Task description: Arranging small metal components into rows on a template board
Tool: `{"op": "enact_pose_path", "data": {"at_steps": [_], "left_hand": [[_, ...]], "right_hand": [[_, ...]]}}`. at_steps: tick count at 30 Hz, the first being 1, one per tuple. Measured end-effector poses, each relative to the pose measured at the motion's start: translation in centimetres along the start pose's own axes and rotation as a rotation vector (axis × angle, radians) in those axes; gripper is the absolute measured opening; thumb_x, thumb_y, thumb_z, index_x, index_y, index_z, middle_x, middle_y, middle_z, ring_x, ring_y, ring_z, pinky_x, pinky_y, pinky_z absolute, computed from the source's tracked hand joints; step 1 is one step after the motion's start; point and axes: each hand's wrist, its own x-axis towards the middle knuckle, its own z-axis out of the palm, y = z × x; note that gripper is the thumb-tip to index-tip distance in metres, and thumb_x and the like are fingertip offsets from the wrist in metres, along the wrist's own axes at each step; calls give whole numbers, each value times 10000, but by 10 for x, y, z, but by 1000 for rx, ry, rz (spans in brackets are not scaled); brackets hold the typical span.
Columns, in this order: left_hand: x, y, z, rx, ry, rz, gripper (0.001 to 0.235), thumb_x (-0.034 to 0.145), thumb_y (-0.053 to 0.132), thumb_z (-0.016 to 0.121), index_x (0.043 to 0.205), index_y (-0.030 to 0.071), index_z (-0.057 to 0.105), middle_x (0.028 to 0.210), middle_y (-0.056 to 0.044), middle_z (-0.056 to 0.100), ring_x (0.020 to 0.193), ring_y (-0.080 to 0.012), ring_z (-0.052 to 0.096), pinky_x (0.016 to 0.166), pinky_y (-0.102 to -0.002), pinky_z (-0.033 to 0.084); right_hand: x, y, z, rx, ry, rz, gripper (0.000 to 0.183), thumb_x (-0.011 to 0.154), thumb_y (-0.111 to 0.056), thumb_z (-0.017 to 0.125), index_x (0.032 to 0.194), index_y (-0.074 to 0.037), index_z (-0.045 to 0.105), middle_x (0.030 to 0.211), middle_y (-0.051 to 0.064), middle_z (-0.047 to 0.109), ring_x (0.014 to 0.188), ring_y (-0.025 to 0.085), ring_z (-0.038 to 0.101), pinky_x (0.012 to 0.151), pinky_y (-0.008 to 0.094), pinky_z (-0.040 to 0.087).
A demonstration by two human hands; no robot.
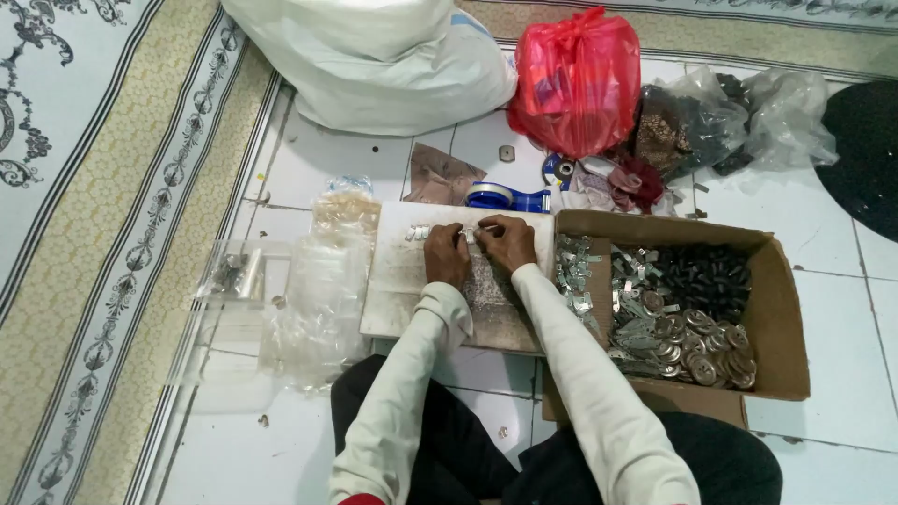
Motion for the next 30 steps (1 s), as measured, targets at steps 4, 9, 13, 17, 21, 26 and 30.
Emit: {"op": "enact_pose_path", "data": {"at_steps": [4,9,13,17,21,26,30], "left_hand": [[-4,5,-4,-1,34,-4,168,864,40,713,1032,31,722,873,-131,646,835,-327,713,732,-387,601],[-20,16,-4,-29,115,5,145,875,-3,662,1008,38,705,871,-117,600,804,-312,689,699,-364,590],[-40,60,-6,-108,103,74,132,892,-3,651,999,49,708,868,-115,600,806,-322,684,693,-383,588],[-73,103,25,-153,-103,218,160,927,-5,628,1068,41,689,974,-141,620,867,-360,707,705,-374,607],[-98,145,71,-9,-271,400,153,924,-18,632,1064,37,664,1048,-137,619,841,-354,735,686,-380,626],[-99,182,98,245,-479,403,149,876,-60,672,985,41,689,1015,-138,644,761,-309,742,566,-392,614],[-99,130,167,621,-681,474,74,889,63,677,905,99,739,894,-117,706,815,-302,744,563,-403,573]], "right_hand": [[2,4,-2,-30,3,-93,230,838,-162,764,1025,-287,812,805,71,781,895,301,760,837,435,621],[-8,-3,-17,-97,21,-202,276,844,-168,748,1115,-195,790,820,142,772,863,353,758,819,481,618],[-22,23,-48,-101,147,-253,245,873,-198,793,1119,-195,795,759,157,747,825,374,750,774,503,603],[-41,59,-111,-100,365,-222,154,909,-148,786,1062,-164,792,835,132,756,849,311,744,788,422,581],[-46,146,-155,-179,298,-120,184,911,-106,756,1093,-85,768,973,200,758,992,409,716,872,509,569],[-46,208,-157,-173,139,207,225,842,-179,781,1064,-192,816,1000,116,785,1011,361,736,857,507,599],[-62,175,-150,-327,-56,265,302,917,-304,745,1191,-184,790,1110,149,779,1084,386,725,895,566,596]]}}
